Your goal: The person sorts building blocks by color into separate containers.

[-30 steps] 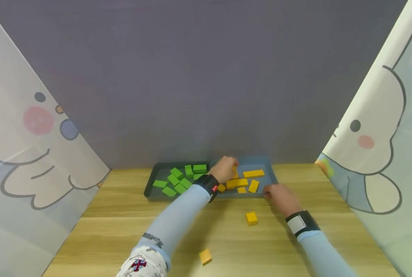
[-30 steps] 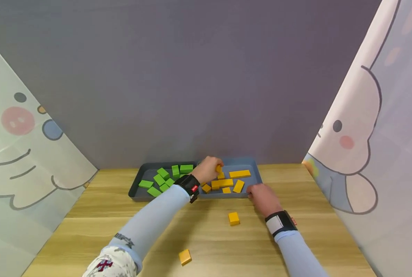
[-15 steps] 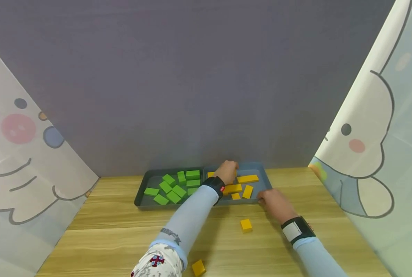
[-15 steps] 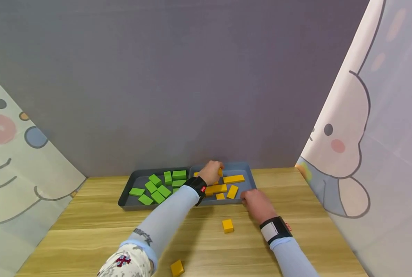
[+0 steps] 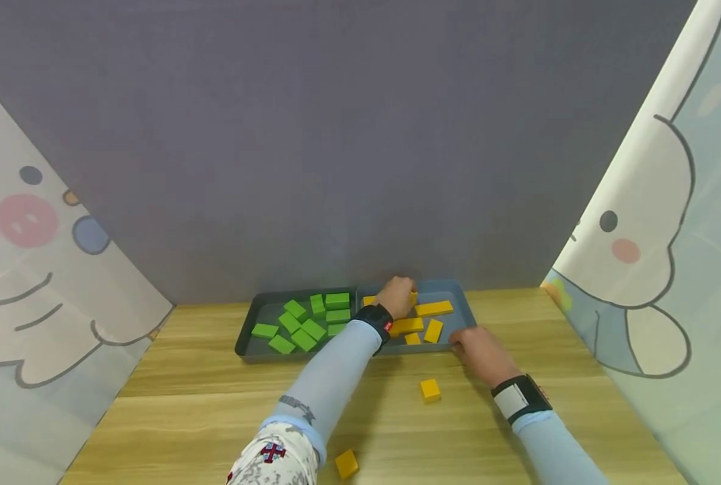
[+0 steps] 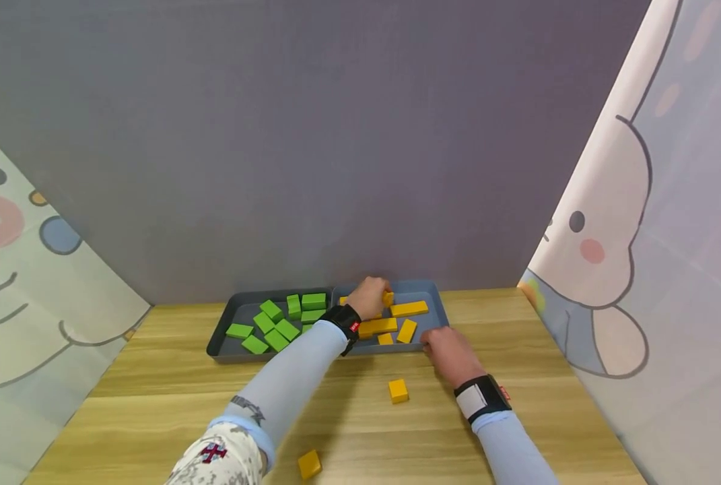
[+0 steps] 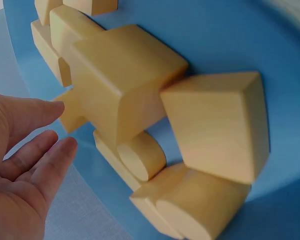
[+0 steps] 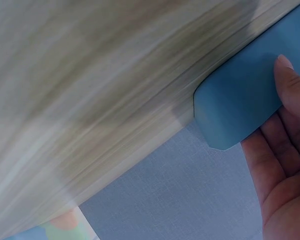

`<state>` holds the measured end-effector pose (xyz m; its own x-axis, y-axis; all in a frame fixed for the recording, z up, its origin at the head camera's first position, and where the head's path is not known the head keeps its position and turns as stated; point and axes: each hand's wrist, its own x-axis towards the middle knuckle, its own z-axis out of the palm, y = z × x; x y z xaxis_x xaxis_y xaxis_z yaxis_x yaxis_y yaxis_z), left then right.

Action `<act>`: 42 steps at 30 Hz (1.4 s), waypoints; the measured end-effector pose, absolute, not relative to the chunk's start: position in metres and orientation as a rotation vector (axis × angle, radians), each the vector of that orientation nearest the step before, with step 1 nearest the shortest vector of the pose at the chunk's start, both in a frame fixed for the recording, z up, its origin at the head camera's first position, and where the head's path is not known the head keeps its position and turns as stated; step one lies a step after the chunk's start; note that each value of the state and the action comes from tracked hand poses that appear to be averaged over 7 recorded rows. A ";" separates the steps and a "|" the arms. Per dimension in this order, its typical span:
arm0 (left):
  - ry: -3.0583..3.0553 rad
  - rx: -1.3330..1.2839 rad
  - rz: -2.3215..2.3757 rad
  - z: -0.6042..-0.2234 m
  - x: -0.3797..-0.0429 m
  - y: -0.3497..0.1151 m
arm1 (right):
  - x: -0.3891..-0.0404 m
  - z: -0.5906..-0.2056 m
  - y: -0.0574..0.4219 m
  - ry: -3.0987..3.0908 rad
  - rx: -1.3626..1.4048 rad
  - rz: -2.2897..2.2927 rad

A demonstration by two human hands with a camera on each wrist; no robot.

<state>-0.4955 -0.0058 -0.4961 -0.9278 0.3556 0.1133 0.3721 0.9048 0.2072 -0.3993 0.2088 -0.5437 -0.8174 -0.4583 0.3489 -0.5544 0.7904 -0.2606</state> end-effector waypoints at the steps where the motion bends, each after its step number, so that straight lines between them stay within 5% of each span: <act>1: -2.999 -0.564 -0.356 -0.495 -0.495 -0.008 | -0.400 -0.544 0.209 -2.715 0.782 0.517; 20: -2.979 -0.617 -0.349 -0.425 -0.464 -0.036 | -0.429 -0.538 0.217 -2.761 0.793 0.581; 31: -2.944 -0.729 -0.362 -0.417 -0.385 -0.059 | -0.441 -0.545 0.232 -2.784 0.808 0.589; 42: -3.000 -0.769 -0.407 -0.471 -0.299 -0.087 | -0.445 -0.545 0.245 -2.766 0.786 0.547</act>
<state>-0.2987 -0.0867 -0.4712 -0.8787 0.4704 0.0816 0.4751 0.8449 0.2458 -0.4452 0.2454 -0.5450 -0.8346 -0.4617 0.3004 -0.5413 0.7886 -0.2919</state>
